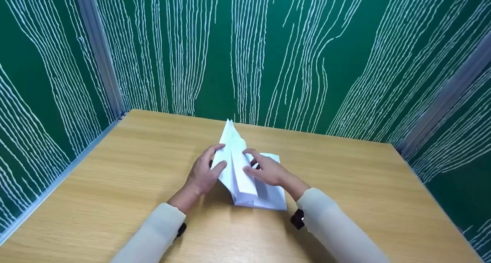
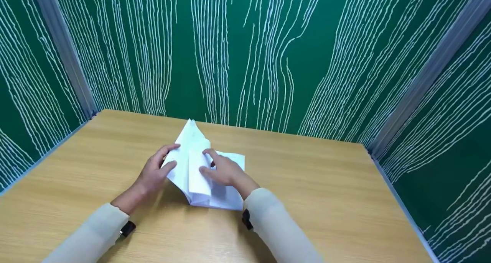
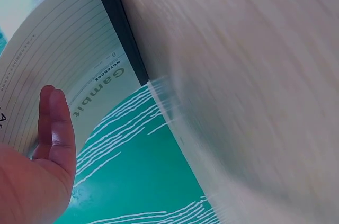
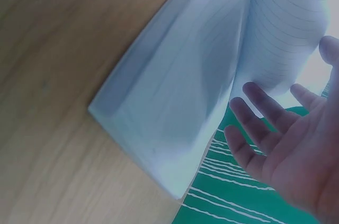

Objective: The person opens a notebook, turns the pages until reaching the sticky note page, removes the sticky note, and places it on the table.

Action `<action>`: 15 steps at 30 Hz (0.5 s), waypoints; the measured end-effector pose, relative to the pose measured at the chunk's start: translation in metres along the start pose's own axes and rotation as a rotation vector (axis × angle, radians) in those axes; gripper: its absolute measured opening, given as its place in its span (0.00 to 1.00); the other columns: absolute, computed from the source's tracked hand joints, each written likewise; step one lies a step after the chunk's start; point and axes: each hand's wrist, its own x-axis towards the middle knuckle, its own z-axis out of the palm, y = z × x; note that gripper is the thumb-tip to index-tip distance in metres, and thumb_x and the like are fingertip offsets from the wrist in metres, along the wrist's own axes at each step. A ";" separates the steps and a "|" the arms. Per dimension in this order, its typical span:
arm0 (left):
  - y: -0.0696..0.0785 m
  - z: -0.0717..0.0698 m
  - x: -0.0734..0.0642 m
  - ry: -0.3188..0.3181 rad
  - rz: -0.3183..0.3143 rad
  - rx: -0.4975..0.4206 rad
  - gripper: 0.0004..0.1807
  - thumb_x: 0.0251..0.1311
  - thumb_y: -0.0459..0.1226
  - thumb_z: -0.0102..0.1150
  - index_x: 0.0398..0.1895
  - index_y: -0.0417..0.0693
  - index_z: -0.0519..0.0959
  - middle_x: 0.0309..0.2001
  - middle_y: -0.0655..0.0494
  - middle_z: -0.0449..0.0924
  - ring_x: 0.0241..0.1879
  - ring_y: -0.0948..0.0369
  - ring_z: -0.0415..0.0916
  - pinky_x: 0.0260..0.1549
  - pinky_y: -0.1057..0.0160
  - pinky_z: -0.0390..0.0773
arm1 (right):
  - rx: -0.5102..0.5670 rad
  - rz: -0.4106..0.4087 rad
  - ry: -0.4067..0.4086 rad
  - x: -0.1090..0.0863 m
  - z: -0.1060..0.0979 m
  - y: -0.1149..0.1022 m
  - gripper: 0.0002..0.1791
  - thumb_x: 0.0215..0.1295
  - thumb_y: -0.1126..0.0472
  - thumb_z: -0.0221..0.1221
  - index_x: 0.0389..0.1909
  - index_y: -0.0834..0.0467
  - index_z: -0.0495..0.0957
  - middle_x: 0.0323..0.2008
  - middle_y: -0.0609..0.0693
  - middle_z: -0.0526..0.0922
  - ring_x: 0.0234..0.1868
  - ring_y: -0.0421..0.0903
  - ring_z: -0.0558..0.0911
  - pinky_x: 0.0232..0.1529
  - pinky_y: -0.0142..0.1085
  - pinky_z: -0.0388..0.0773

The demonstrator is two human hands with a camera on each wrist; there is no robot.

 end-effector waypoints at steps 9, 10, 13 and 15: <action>0.000 -0.001 -0.001 -0.012 0.002 -0.001 0.32 0.58 0.45 0.57 0.69 0.57 0.65 0.68 0.50 0.65 0.59 0.51 0.71 0.58 0.48 0.75 | -0.012 -0.059 0.009 0.000 0.004 -0.008 0.34 0.63 0.40 0.55 0.69 0.37 0.57 0.54 0.52 0.78 0.53 0.50 0.77 0.54 0.48 0.76; 0.000 -0.001 -0.001 -0.013 -0.003 0.008 0.33 0.58 0.45 0.58 0.69 0.58 0.65 0.69 0.50 0.64 0.59 0.51 0.70 0.58 0.48 0.75 | -0.014 -0.057 0.007 0.000 0.004 -0.009 0.34 0.63 0.40 0.55 0.69 0.37 0.57 0.55 0.52 0.77 0.54 0.50 0.77 0.56 0.49 0.75; 0.000 -0.001 -0.001 -0.017 -0.023 0.019 0.34 0.57 0.43 0.59 0.69 0.60 0.64 0.70 0.51 0.64 0.60 0.51 0.70 0.58 0.49 0.75 | -0.022 -0.066 0.006 0.000 0.005 -0.010 0.34 0.63 0.40 0.56 0.69 0.36 0.57 0.58 0.52 0.77 0.58 0.51 0.75 0.59 0.51 0.73; 0.000 -0.002 -0.001 -0.017 -0.036 0.020 0.35 0.55 0.41 0.60 0.69 0.60 0.64 0.69 0.51 0.64 0.60 0.50 0.70 0.57 0.49 0.75 | -0.027 -0.070 0.010 0.000 0.006 -0.009 0.34 0.63 0.40 0.56 0.69 0.36 0.58 0.59 0.52 0.76 0.60 0.52 0.74 0.60 0.53 0.72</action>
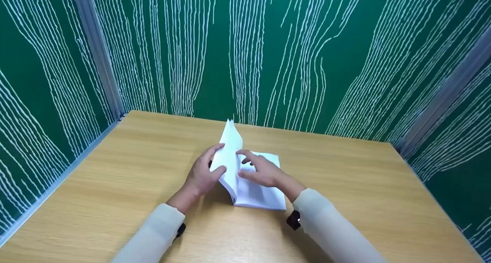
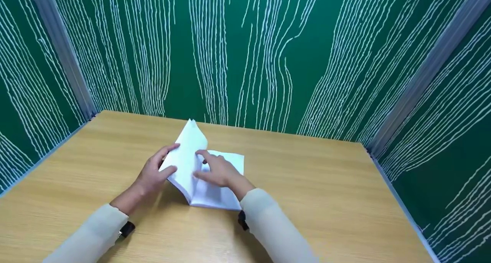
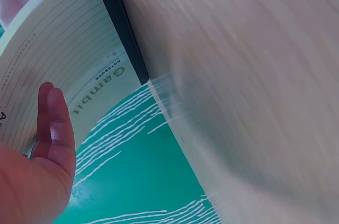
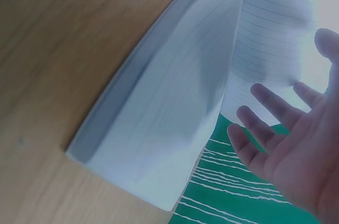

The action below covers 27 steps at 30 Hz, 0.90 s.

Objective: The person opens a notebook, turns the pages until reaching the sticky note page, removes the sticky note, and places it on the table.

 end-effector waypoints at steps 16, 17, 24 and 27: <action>-0.004 -0.004 -0.001 0.002 -0.012 -0.093 0.33 0.58 0.34 0.45 0.70 0.58 0.64 0.71 0.52 0.62 0.63 0.52 0.65 0.65 0.45 0.64 | -0.136 0.153 0.298 0.006 -0.016 0.034 0.15 0.64 0.55 0.60 0.52 0.48 0.77 0.53 0.51 0.77 0.55 0.51 0.74 0.57 0.49 0.74; -0.005 -0.004 -0.001 0.005 -0.015 -0.097 0.33 0.58 0.34 0.45 0.70 0.58 0.64 0.71 0.53 0.62 0.63 0.52 0.65 0.65 0.45 0.64 | -0.147 0.187 0.288 0.006 -0.016 0.037 0.17 0.64 0.53 0.60 0.54 0.47 0.75 0.56 0.52 0.76 0.58 0.53 0.72 0.59 0.51 0.72; -0.003 -0.005 -0.002 0.000 -0.025 -0.107 0.33 0.57 0.34 0.44 0.69 0.58 0.65 0.71 0.55 0.61 0.63 0.53 0.65 0.65 0.46 0.64 | -0.250 0.372 0.175 0.004 -0.018 0.063 0.35 0.60 0.45 0.60 0.68 0.47 0.65 0.67 0.59 0.63 0.67 0.62 0.55 0.65 0.62 0.55; -0.002 -0.002 0.000 -0.010 -0.015 -0.109 0.33 0.57 0.34 0.44 0.70 0.58 0.65 0.71 0.54 0.61 0.63 0.53 0.65 0.65 0.46 0.64 | -0.273 0.418 0.134 0.001 -0.021 0.074 0.37 0.59 0.43 0.60 0.69 0.48 0.64 0.69 0.61 0.61 0.66 0.63 0.55 0.64 0.64 0.55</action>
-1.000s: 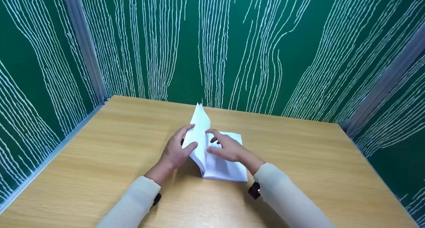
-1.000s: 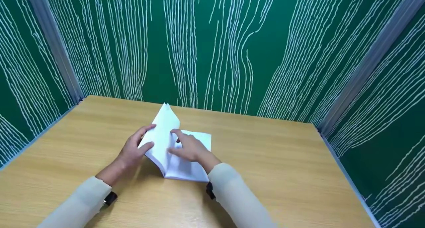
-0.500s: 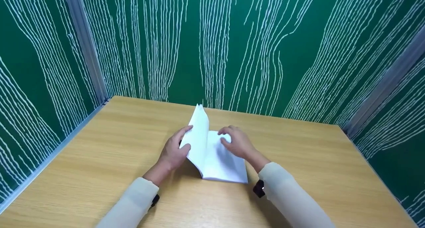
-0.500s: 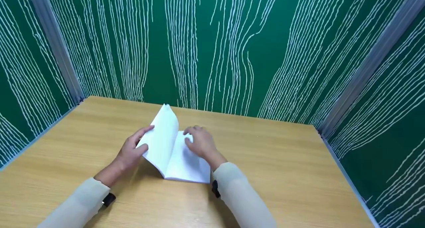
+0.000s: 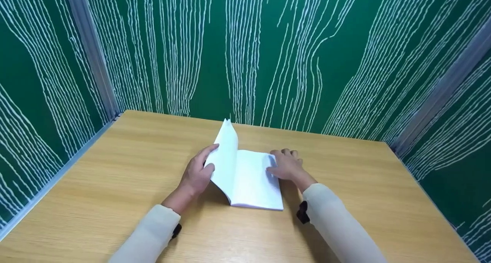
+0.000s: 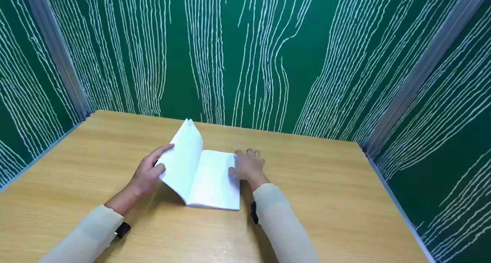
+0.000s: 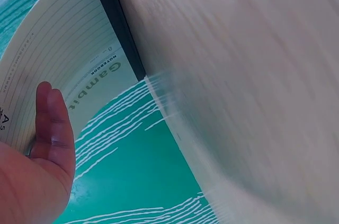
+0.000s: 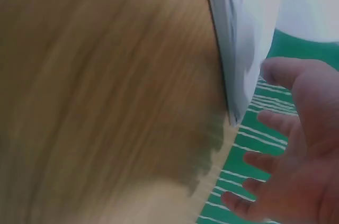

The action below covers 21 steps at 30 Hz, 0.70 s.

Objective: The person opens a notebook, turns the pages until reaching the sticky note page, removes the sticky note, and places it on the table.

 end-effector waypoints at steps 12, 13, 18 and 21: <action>0.000 0.001 0.000 -0.006 0.017 0.007 0.33 0.57 0.34 0.44 0.70 0.56 0.64 0.72 0.54 0.60 0.65 0.53 0.63 0.66 0.45 0.63 | -0.033 0.015 -0.121 -0.001 0.002 0.014 0.41 0.62 0.37 0.55 0.73 0.48 0.59 0.70 0.63 0.58 0.65 0.63 0.55 0.64 0.65 0.54; 0.000 0.000 0.000 -0.006 0.019 0.009 0.33 0.57 0.34 0.44 0.70 0.56 0.64 0.72 0.54 0.60 0.65 0.53 0.64 0.66 0.45 0.63 | -0.034 0.015 -0.124 -0.001 0.002 0.014 0.41 0.62 0.36 0.55 0.73 0.47 0.59 0.70 0.63 0.58 0.65 0.63 0.55 0.64 0.65 0.54; -0.001 -0.001 0.000 -0.002 0.020 0.010 0.33 0.57 0.34 0.44 0.70 0.57 0.64 0.72 0.53 0.60 0.65 0.52 0.63 0.66 0.44 0.62 | -0.042 0.002 -0.109 0.001 0.002 0.012 0.39 0.62 0.37 0.56 0.72 0.46 0.60 0.70 0.62 0.59 0.64 0.63 0.56 0.64 0.65 0.55; -0.003 -0.002 0.000 0.001 0.017 -0.002 0.33 0.57 0.33 0.44 0.70 0.56 0.64 0.72 0.53 0.61 0.64 0.52 0.64 0.66 0.45 0.63 | -0.049 -0.019 -0.084 0.003 0.003 0.011 0.38 0.62 0.39 0.57 0.71 0.47 0.62 0.69 0.63 0.61 0.64 0.63 0.57 0.63 0.64 0.57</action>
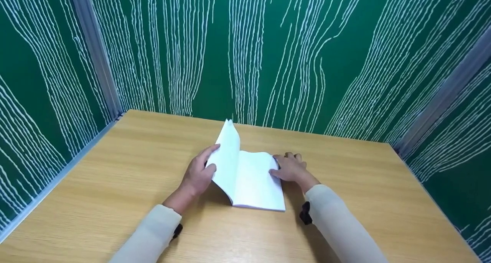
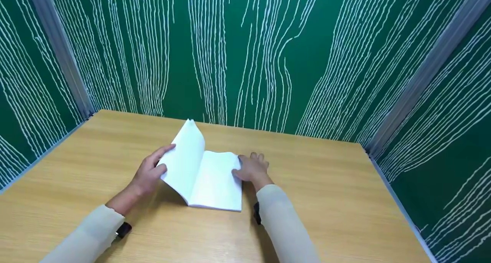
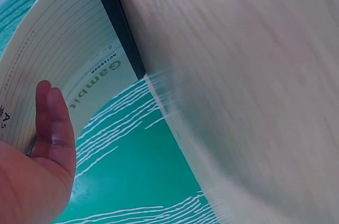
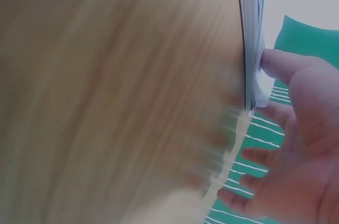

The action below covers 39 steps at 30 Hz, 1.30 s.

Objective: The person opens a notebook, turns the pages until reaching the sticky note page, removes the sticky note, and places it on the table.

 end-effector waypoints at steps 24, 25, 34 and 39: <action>-0.002 -0.001 0.001 -0.007 -0.020 -0.012 0.32 0.58 0.33 0.44 0.70 0.56 0.64 0.72 0.54 0.61 0.65 0.53 0.63 0.67 0.48 0.63 | 0.221 -0.091 0.191 -0.004 -0.004 -0.004 0.21 0.65 0.57 0.58 0.58 0.53 0.74 0.53 0.54 0.78 0.51 0.52 0.77 0.53 0.46 0.79; -0.001 -0.002 0.001 -0.005 -0.022 -0.010 0.32 0.59 0.33 0.44 0.70 0.56 0.64 0.72 0.54 0.60 0.66 0.53 0.63 0.67 0.47 0.63 | 0.232 -0.103 0.189 -0.005 -0.004 -0.007 0.20 0.66 0.57 0.57 0.59 0.53 0.74 0.52 0.53 0.78 0.50 0.51 0.78 0.51 0.44 0.80; 0.002 -0.004 0.000 0.008 -0.003 0.025 0.33 0.56 0.33 0.44 0.70 0.53 0.65 0.72 0.52 0.61 0.64 0.53 0.64 0.67 0.48 0.62 | 0.244 -0.204 0.168 -0.016 -0.014 -0.029 0.19 0.69 0.52 0.52 0.60 0.47 0.73 0.39 0.49 0.82 0.36 0.45 0.79 0.36 0.37 0.79; 0.001 -0.003 0.000 0.007 0.003 0.037 0.34 0.56 0.34 0.44 0.70 0.52 0.64 0.73 0.51 0.59 0.67 0.53 0.62 0.69 0.47 0.59 | 0.284 -0.200 0.133 -0.020 -0.017 -0.036 0.19 0.72 0.51 0.49 0.61 0.44 0.72 0.39 0.48 0.81 0.36 0.46 0.77 0.35 0.36 0.75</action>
